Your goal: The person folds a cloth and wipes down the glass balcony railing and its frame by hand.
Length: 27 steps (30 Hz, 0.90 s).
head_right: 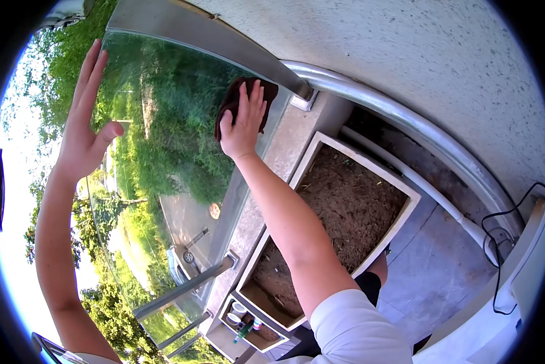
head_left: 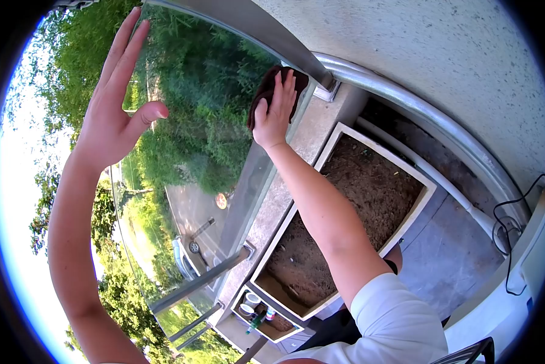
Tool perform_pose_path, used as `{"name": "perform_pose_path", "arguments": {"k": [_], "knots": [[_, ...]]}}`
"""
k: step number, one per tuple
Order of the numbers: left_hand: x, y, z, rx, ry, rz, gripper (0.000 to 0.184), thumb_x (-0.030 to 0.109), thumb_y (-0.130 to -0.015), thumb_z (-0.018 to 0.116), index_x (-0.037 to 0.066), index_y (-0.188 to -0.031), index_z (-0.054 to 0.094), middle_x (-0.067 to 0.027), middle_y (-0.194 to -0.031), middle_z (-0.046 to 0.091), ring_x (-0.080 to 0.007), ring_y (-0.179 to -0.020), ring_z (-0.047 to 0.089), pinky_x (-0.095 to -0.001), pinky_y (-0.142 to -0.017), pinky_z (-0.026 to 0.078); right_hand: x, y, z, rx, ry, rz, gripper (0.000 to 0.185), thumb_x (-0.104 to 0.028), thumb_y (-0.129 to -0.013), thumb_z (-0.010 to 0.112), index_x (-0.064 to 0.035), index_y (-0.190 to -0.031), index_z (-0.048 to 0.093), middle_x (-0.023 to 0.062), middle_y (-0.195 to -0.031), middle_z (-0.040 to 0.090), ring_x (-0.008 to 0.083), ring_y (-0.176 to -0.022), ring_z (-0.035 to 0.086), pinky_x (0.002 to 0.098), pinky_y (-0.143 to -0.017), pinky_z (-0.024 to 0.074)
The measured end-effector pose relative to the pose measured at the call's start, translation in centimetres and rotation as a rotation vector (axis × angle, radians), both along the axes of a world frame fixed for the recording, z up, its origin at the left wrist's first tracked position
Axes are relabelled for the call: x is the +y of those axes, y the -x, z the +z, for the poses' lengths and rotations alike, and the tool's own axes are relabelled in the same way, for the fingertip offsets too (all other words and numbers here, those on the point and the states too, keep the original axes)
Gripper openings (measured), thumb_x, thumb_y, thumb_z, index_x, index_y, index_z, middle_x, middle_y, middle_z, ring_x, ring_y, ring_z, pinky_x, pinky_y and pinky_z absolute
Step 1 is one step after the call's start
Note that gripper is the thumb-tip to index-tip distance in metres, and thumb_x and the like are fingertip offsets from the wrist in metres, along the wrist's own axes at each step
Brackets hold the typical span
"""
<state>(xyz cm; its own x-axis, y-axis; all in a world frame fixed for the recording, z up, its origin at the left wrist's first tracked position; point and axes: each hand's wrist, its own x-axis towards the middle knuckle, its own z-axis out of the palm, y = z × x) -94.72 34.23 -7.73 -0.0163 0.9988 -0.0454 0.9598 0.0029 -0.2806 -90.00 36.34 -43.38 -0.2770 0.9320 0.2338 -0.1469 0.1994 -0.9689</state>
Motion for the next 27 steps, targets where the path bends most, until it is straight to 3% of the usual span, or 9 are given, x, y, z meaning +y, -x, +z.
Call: {"name": "perform_pose_path", "arguments": {"k": [5, 6, 9, 18, 21, 27], "knots": [[-0.2, 1.1, -0.3, -0.046, -0.056, -0.087, 0.099, 0.072, -0.089, 0.058, 0.013, -0.164, 0.03, -0.0139, -0.172, 0.021, -0.0358, -0.156, 0.026, -0.0539, -0.123, 0.029, -0.1, 0.1, -0.9, 0.001, -0.035, -0.006, 0.069, -0.031, -0.097, 0.049, -0.0056, -0.159, 0.032, 0.0257, -0.169, 0.018, 0.0474, -0.156, 0.016, 0.0614, -0.125, 0.0101], [-0.1, 0.8, -0.4, -0.01, -0.035, -0.101, 0.09, 0.069, -0.098, 0.048, 0.013, -0.165, 0.026, -0.0155, -0.172, 0.02, -0.0356, -0.158, 0.02, -0.0562, -0.126, 0.021, -0.1, 0.1, -1.2, 0.008, -0.041, -0.007, 0.069, -0.031, -0.097, 0.048, -0.0045, -0.159, 0.032, 0.026, -0.169, 0.019, 0.0481, -0.155, 0.017, 0.0619, -0.125, 0.0103], [-0.2, 1.1, -0.4, 0.011, -0.047, -0.095, 0.097, 0.071, -0.091, 0.056, 0.013, -0.164, 0.03, -0.0141, -0.171, 0.024, -0.0356, -0.156, 0.025, -0.0543, -0.124, 0.028, -0.1, 0.2, -2.0, 0.012, -0.058, -0.018, 0.068, -0.031, -0.097, 0.048, -0.0037, -0.158, 0.033, 0.0264, -0.168, 0.019, 0.0486, -0.155, 0.017, 0.0627, -0.124, 0.0109], [-0.4, 2.0, -0.2, 0.078, -0.028, -0.142, 0.095, 0.072, -0.094, 0.052, 0.01, -0.163, 0.031, -0.0152, -0.168, 0.03, -0.0346, -0.156, 0.027, -0.0557, -0.125, 0.025, 0.1, 0.3, -5.5, 0.013, -0.032, -0.026, 0.07, -0.03, -0.095, 0.05, -0.0043, -0.158, 0.034, 0.0263, -0.169, 0.019, 0.0492, -0.155, 0.017, 0.0633, -0.124, 0.012], [-0.3, 2.1, 0.0, 0.113, -0.006, -0.15, 0.088, 0.069, -0.1, 0.045, 0.012, -0.164, 0.027, -0.0148, -0.17, 0.026, -0.0325, -0.158, 0.021, -0.0542, -0.127, 0.02, 0.2, 0.2, -7.1, 0.005, -0.017, -0.032, 0.069, -0.031, -0.097, 0.049, -0.0048, -0.159, 0.033, 0.0259, -0.169, 0.019, 0.0492, -0.155, 0.017, 0.0631, -0.124, 0.0122], [-0.6, 2.8, 0.0, 0.141, -0.01, -0.169, 0.083, 0.068, -0.1, 0.045, 0.019, -0.164, 0.03, -0.0139, -0.169, 0.029, -0.0342, -0.157, 0.023, -0.0579, -0.126, 0.022, 0.2, 0.2, -10.1, -0.02, 0.06, -0.018, 0.069, -0.034, -0.099, 0.047, -0.0082, -0.161, 0.031, 0.0244, -0.17, 0.018, 0.0466, -0.156, 0.016, 0.0628, -0.124, 0.0119]]}}
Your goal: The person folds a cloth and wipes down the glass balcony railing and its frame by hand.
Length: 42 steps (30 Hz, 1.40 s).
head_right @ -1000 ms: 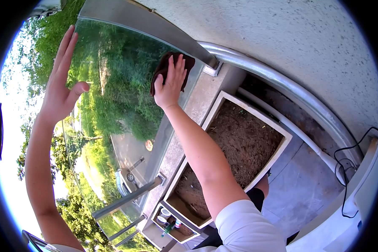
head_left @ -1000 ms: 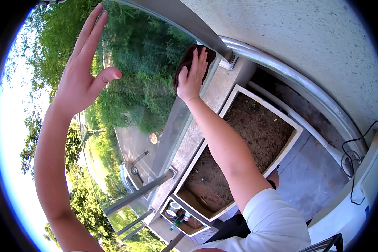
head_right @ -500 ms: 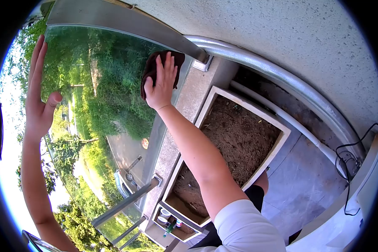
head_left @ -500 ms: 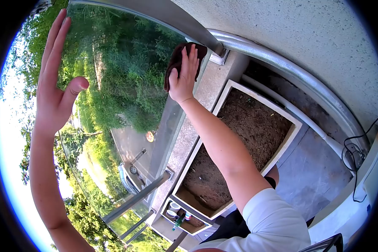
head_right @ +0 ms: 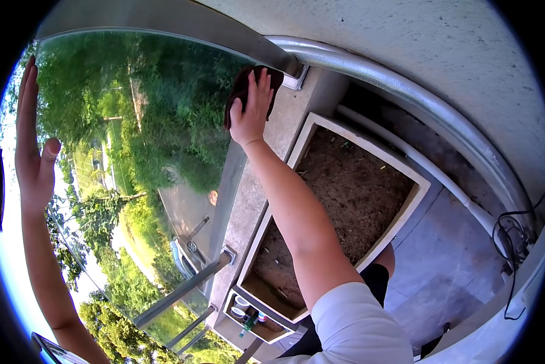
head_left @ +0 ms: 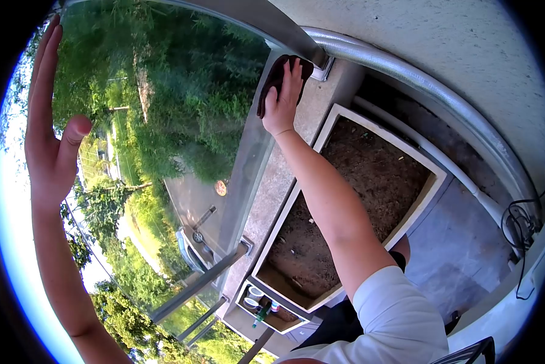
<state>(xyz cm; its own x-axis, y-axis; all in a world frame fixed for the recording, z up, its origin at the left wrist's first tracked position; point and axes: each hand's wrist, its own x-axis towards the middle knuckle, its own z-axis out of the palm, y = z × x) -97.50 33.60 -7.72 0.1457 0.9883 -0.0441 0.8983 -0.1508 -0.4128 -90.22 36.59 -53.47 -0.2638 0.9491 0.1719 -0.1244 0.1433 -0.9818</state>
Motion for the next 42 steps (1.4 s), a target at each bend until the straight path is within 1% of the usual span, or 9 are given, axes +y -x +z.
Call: {"name": "perform_pose_path", "arguments": {"k": [11, 14, 18, 23, 26, 29, 33, 39, 42], "knots": [[0.1, -0.3, -0.3, -0.006, -0.027, 0.027, 0.085, 0.069, -0.099, 0.046, 0.017, -0.164, 0.031, -0.0141, -0.169, 0.028, -0.0333, -0.157, 0.024, -0.0563, -0.126, 0.023, -0.1, 0.0, -2.7, 0.026, 0.056, 0.041, 0.067, -0.04, -0.105, 0.04, -0.0062, -0.162, 0.026, 0.0245, -0.171, 0.014, 0.0481, -0.156, 0.014, 0.0564, -0.126, 0.0119], [0.0, -0.6, -0.3, -0.018, -0.033, 0.042, 0.087, 0.071, -0.098, 0.047, 0.015, -0.163, 0.031, -0.0143, -0.169, 0.029, -0.0332, -0.157, 0.024, -0.0559, -0.126, 0.023, -1.4, -0.7, -2.6, -0.031, 0.028, 0.088, 0.065, -0.035, -0.107, 0.035, -0.0053, -0.163, 0.022, 0.0218, -0.172, 0.01, 0.043, -0.158, 0.008, 0.0495, -0.128, 0.0115], [0.1, -0.9, -0.5, -0.076, -0.036, 0.069, 0.089, 0.072, -0.097, 0.047, 0.014, -0.163, 0.031, -0.0144, -0.169, 0.029, -0.0337, -0.157, 0.024, -0.0561, -0.126, 0.023, -4.4, -1.7, -2.4, -0.004, -0.009, 0.101, 0.071, -0.042, -0.104, 0.04, -0.0039, -0.162, 0.025, 0.0273, -0.17, 0.012, 0.0497, -0.156, 0.012, 0.0614, -0.125, 0.0082], [0.3, -1.0, -0.7, -0.078, -0.058, 0.064, 0.091, 0.072, -0.097, 0.047, 0.012, -0.163, 0.03, -0.0149, -0.169, 0.028, -0.0352, -0.157, 0.024, -0.0562, -0.126, 0.023, -5.4, -1.8, -2.3, 0.031, 0.022, 0.108, 0.071, -0.041, -0.103, 0.042, -0.0034, -0.161, 0.026, 0.0275, -0.17, 0.012, 0.0489, -0.157, 0.009, 0.0612, -0.125, 0.0076], [0.2, -1.7, -0.8, -0.134, -0.058, 0.123, 0.095, 0.071, -0.094, 0.052, 0.011, -0.163, 0.029, -0.0137, -0.17, 0.027, -0.0348, -0.157, 0.025, -0.0549, -0.126, 0.024, -5.6, -1.7, -2.4, 0.038, 0.025, 0.109, 0.071, -0.043, -0.105, 0.039, -0.0041, -0.162, 0.023, 0.0262, -0.17, 0.012, 0.048, -0.157, 0.009, 0.0612, -0.125, 0.0064], [0.4, -2.1, -0.7, -0.146, -0.057, 0.101, 0.096, 0.068, -0.092, 0.057, 0.01, -0.164, 0.027, -0.0128, -0.171, 0.025, -0.034, -0.157, 0.025, -0.0519, -0.125, 0.026, -5.6, -1.8, -2.2, 0.021, 0.029, 0.125, 0.072, -0.045, -0.106, 0.037, -0.0035, -0.162, 0.02, 0.0253, -0.171, 0.011, 0.0455, -0.158, 0.009, 0.061, -0.125, 0.0059], [0.5, -2.3, -0.7, -0.206, -0.066, 0.109, 0.096, 0.064, -0.093, 0.059, 0.009, -0.164, 0.025, -0.0133, -0.171, 0.023, -0.0344, -0.156, 0.026, -0.05, -0.125, 0.027, -6.1, -2.1, -1.8, 0.011, 0.055, 0.14, 0.071, -0.042, -0.104, 0.037, -0.0029, -0.162, 0.02, 0.0258, -0.17, 0.012, 0.0469, -0.157, 0.008, 0.0625, -0.125, 0.0053], [0.4, -2.5, -0.6, -0.25, -0.06, 0.122, 0.09, 0.059, -0.098, 0.058, 0.008, -0.165, 0.024, -0.0146, -0.171, 0.022, -0.0348, -0.157, 0.025, -0.0486, -0.125, 0.025, -7.2, -2.3, 0.0, 0.009, 0.051, 0.133, 0.071, -0.042, -0.105, 0.036, -0.0014, -0.161, 0.021, 0.0272, -0.17, 0.012, 0.0487, -0.157, 0.008, 0.0641, -0.124, 0.0048], [0.5, -2.7, -0.5, -0.276, -0.062, 0.133, 0.086, 0.058, -0.101, 0.053, 0.008, -0.165, 0.024, -0.0148, -0.171, 0.022, -0.0349, -0.157, 0.024, -0.0487, -0.125, 0.025, -8.3, -2.2, 1.4, 0.02, 0.041, 0.123, 0.071, -0.043, -0.105, 0.035, -0.0009, -0.161, 0.021, 0.028, -0.169, 0.012, 0.0495, -0.157, 0.008, 0.0653, -0.123, 0.0045]]}}
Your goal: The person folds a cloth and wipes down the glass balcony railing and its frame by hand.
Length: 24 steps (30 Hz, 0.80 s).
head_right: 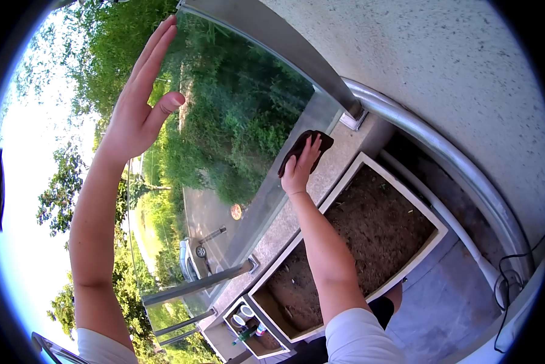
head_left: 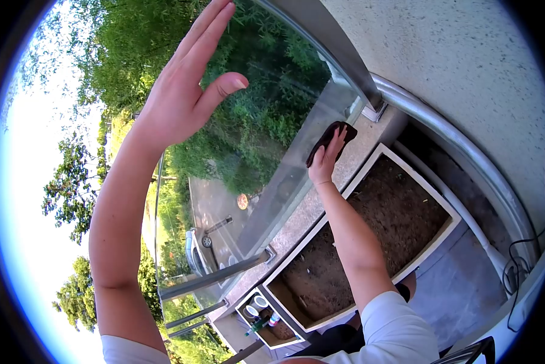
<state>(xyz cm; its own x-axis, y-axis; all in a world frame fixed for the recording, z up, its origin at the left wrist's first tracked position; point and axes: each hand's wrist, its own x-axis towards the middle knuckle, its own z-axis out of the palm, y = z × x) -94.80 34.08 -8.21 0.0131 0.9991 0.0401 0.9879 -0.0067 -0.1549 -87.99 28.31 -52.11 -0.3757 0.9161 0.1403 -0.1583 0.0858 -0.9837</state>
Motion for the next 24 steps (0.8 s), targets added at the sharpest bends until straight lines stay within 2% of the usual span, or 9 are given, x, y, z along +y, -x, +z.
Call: {"name": "perform_pose_path", "arguments": {"k": [9, 18, 24], "knots": [[-0.2, 1.0, 0.0, -0.115, -0.005, -0.071, 0.086, 0.065, -0.105, 0.036, 0.003, -0.164, 0.024, -0.0168, -0.171, 0.022, -0.0342, -0.158, 0.022, -0.0476, -0.127, 0.02, -1.0, 0.0, 3.3, 0.013, -0.004, -0.005, 0.07, -0.042, -0.105, 0.036, -0.0001, -0.16, 0.023, 0.0303, -0.168, 0.012, 0.0511, -0.156, 0.009, 0.0662, -0.123, 0.0054], [-0.3, 0.2, 0.1, -0.221, -0.02, -0.032, 0.092, 0.071, -0.102, 0.034, 0.003, -0.164, 0.025, -0.0172, -0.171, 0.023, -0.0335, -0.158, 0.021, -0.0471, -0.126, 0.02, -0.9, -0.2, 9.6, 0.015, -0.059, 0.026, 0.07, -0.036, -0.104, 0.04, -0.0033, -0.163, 0.02, 0.0304, -0.169, 0.009, 0.0517, -0.156, 0.008, 0.0659, -0.122, 0.0044], [-0.4, 0.2, 0.3, -0.294, -0.043, -0.034, 0.09, 0.069, -0.103, 0.033, 0.004, -0.164, 0.024, -0.0166, -0.171, 0.023, -0.0331, -0.158, 0.022, -0.0454, -0.126, 0.021, -0.7, -0.2, 13.1, 0.03, -0.089, 0.024, 0.071, -0.036, -0.104, 0.04, -0.0023, -0.163, 0.018, 0.0311, -0.169, 0.008, 0.0526, -0.155, 0.007, 0.0669, -0.122, 0.0043]]}}
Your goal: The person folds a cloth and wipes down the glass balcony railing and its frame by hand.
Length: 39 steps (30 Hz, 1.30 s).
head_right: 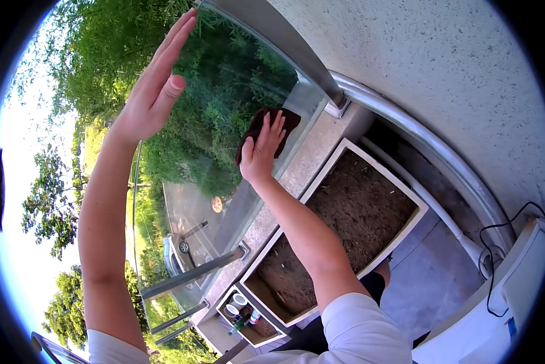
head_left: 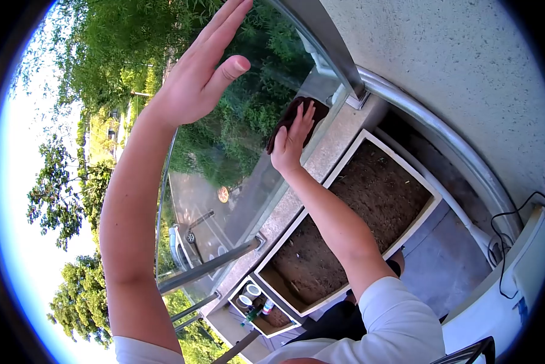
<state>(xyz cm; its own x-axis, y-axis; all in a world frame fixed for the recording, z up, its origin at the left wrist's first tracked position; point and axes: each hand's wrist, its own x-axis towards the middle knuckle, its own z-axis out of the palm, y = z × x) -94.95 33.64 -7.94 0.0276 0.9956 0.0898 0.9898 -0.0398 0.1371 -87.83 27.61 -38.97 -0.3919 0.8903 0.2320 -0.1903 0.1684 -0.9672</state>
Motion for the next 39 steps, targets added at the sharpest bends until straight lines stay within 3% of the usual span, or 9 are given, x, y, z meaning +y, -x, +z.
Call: {"name": "perform_pose_path", "arguments": {"k": [15, 33, 36, 39], "knots": [[-0.1, 0.1, 0.2, 0.019, -0.019, -0.032, 0.08, 0.06, -0.106, 0.039, 0.005, -0.164, 0.025, -0.0157, -0.171, 0.021, -0.0348, -0.157, 0.022, -0.0435, -0.125, 0.025, 0.5, -0.1, 6.8, -0.003, -0.08, 0.024, 0.072, -0.036, -0.105, 0.038, 0.0009, -0.163, 0.014, 0.0358, -0.167, 0.006, 0.056, -0.154, 0.006, 0.0688, -0.121, 0.0054], [-0.1, 0.4, 0.0, 0.033, 0.0, 0.022, 0.088, 0.064, -0.102, 0.043, 0.004, -0.163, 0.023, -0.0176, -0.171, 0.021, -0.0369, -0.157, 0.022, -0.0443, -0.125, 0.025, 0.5, 0.0, 14.7, -0.015, -0.058, 0.06, 0.074, -0.042, -0.106, 0.036, 0.0002, -0.163, 0.015, 0.0333, -0.168, 0.006, 0.0539, -0.155, 0.004, 0.0675, -0.122, 0.002], [-0.1, 0.5, 0.0, 0.015, -0.011, 0.006, 0.086, 0.062, -0.103, 0.043, 0.004, -0.163, 0.023, -0.0175, -0.171, 0.021, -0.0371, -0.157, 0.022, -0.0442, -0.125, 0.025, 0.6, 0.1, 15.8, -0.01, -0.079, 0.052, 0.075, -0.042, -0.107, 0.035, -0.0005, -0.164, 0.013, 0.0328, -0.168, 0.005, 0.0539, -0.155, 0.003, 0.0675, -0.122, 0.0019], [-0.1, 0.6, 0.1, 0.08, -0.026, -0.024, 0.08, 0.051, -0.105, 0.051, 0.0, -0.161, 0.026, -0.0184, -0.169, 0.022, -0.0364, -0.155, 0.025, -0.0431, -0.124, 0.029, 0.7, 0.1, 16.0, -0.03, -0.078, 0.053, 0.075, -0.043, -0.107, 0.034, -0.0006, -0.164, 0.012, 0.0329, -0.168, 0.004, 0.0537, -0.155, 0.003, 0.0673, -0.122, 0.002]]}}
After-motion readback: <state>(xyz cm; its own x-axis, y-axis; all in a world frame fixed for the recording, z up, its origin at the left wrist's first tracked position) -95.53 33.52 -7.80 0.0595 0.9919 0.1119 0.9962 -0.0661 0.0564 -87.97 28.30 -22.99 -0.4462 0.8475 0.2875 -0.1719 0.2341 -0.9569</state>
